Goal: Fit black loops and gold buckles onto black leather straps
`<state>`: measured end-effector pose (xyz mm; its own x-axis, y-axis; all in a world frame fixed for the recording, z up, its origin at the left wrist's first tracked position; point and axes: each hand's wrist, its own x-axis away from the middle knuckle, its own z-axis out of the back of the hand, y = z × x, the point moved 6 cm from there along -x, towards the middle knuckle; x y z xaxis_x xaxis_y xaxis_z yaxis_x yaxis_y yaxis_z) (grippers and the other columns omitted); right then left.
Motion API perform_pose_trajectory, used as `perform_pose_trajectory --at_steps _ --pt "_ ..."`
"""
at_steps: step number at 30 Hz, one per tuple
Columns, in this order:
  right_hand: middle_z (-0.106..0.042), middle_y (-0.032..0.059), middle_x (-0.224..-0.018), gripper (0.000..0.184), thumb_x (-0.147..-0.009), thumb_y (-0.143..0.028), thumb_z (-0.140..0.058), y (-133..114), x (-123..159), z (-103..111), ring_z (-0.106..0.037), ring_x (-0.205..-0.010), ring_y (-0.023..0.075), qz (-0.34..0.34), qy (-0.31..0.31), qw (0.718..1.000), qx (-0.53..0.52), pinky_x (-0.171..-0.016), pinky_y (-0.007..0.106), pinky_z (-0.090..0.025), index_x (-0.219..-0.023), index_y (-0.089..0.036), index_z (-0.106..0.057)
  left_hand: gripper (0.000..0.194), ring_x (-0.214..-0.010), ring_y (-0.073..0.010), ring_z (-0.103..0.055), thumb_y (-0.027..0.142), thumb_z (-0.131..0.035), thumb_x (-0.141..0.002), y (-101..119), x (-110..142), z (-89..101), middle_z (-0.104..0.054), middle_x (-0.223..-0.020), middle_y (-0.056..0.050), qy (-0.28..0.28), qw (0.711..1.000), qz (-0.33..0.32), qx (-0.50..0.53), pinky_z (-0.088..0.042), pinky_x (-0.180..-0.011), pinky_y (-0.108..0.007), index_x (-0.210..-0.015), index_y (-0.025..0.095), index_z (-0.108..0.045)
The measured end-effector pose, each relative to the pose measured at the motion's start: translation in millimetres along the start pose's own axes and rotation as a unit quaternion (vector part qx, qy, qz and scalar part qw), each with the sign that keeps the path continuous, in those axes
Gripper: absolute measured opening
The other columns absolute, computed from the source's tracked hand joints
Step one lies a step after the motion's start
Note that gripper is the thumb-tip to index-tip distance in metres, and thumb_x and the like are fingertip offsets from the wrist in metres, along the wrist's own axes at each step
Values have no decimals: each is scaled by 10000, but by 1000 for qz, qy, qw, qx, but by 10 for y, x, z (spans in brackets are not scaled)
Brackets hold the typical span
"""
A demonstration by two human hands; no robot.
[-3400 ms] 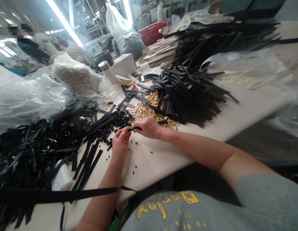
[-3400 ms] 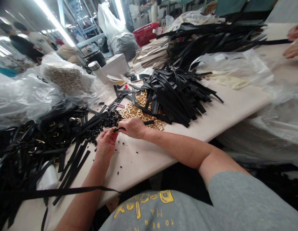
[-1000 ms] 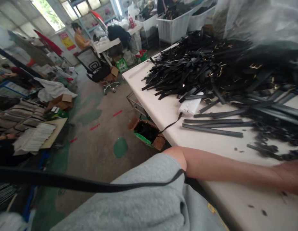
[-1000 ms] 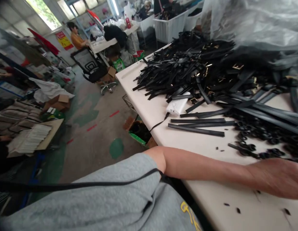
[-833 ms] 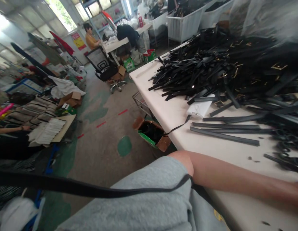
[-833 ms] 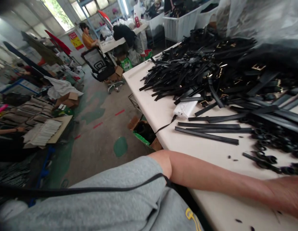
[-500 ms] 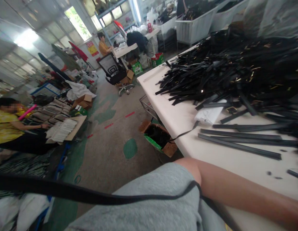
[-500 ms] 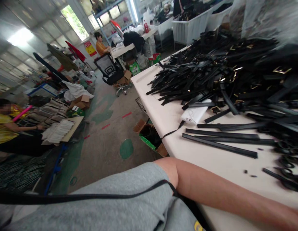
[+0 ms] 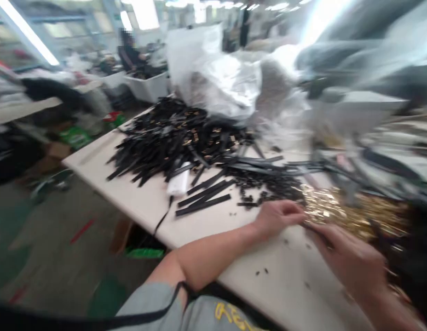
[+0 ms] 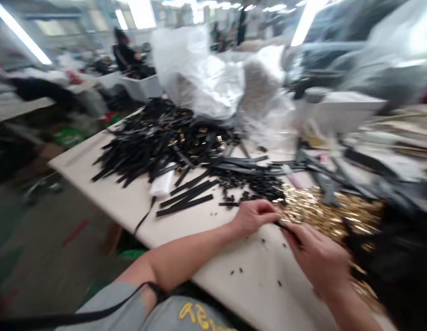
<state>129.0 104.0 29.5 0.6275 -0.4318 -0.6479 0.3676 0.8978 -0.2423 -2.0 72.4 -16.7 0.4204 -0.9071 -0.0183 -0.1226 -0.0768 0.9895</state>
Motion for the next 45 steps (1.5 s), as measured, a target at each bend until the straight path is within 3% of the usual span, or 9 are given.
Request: perform_pose_trajectory --at_steps 3,8,14,18,22,31,39,45 --pt "-688 60 -764 242 -959 -327 -518 58 62 188 -642 -685 140 3 -70 996 58 -603 255 -411 -859 -205 -701 271 -620 -119 -544 419 -775 -687 -30 -32 21 -647 -667 -9 -11 1000 -12 22 -451 -638 -253 -716 161 -698" --pt "-658 56 -784 226 -969 -275 -494 14 17 156 -606 -742 153 -50 -137 987 71 -657 287 -411 -900 -194 -693 302 -638 -113 -580 412 -825 -626 -91 8 92 -661 -708 -12 0 998 28 60 -494 -643 -238 -734 157 -703" --pt "-658 94 -833 247 -990 -281 -449 -3 23 251 -592 -775 158 -57 -118 990 55 -684 302 -414 -897 -213 -668 378 -667 -97 -618 360 -890 -510 -121 66 3 -681 -762 -12 71 988 64 120 -505 -652 -203 -739 143 -682" --pt "-658 80 -878 266 -991 -314 -441 171 -19 294 -580 -776 172 -81 -112 987 82 -645 302 -396 -912 -162 -645 377 -669 -107 -642 343 -879 -524 -93 -41 -179 -689 -776 -13 93 982 22 165 -528 -682 -235 -767 149 -666" --pt "-659 73 -883 239 -967 -316 -491 297 -53 308 -581 -757 160 -107 -97 987 74 -621 284 -363 -906 -137 -639 352 -637 -119 -649 363 -839 -581 -91 -98 -287 -679 -726 -5 104 984 -7 142 -539 -688 -275 -779 156 -633" --pt "-677 65 -940 188 -950 -279 -517 295 -44 304 -605 -830 170 -111 -77 989 56 -611 270 -302 -918 -133 -631 349 -712 -122 -670 369 -815 -607 -27 -109 -221 -696 -794 -14 100 988 -34 116 -532 -728 -259 -804 157 -619" --pt "-668 71 -909 239 -965 -315 -487 352 -21 234 -596 -784 168 -112 -82 988 61 -594 272 -289 -895 -127 -618 402 -699 -117 -654 422 -837 -568 -64 -56 -325 -688 -776 -16 68 995 -15 74 -529 -704 -248 -794 149 -648" --pt "-683 12 -1014 325 -980 -447 -411 303 15 190 -599 -873 166 -90 -100 988 70 -553 260 -295 -957 -192 -610 374 -639 -115 -622 454 -878 -488 -76 -60 -181 -689 -702 46 97 995 17 17 -525 -563 -198 -738 236 -705"
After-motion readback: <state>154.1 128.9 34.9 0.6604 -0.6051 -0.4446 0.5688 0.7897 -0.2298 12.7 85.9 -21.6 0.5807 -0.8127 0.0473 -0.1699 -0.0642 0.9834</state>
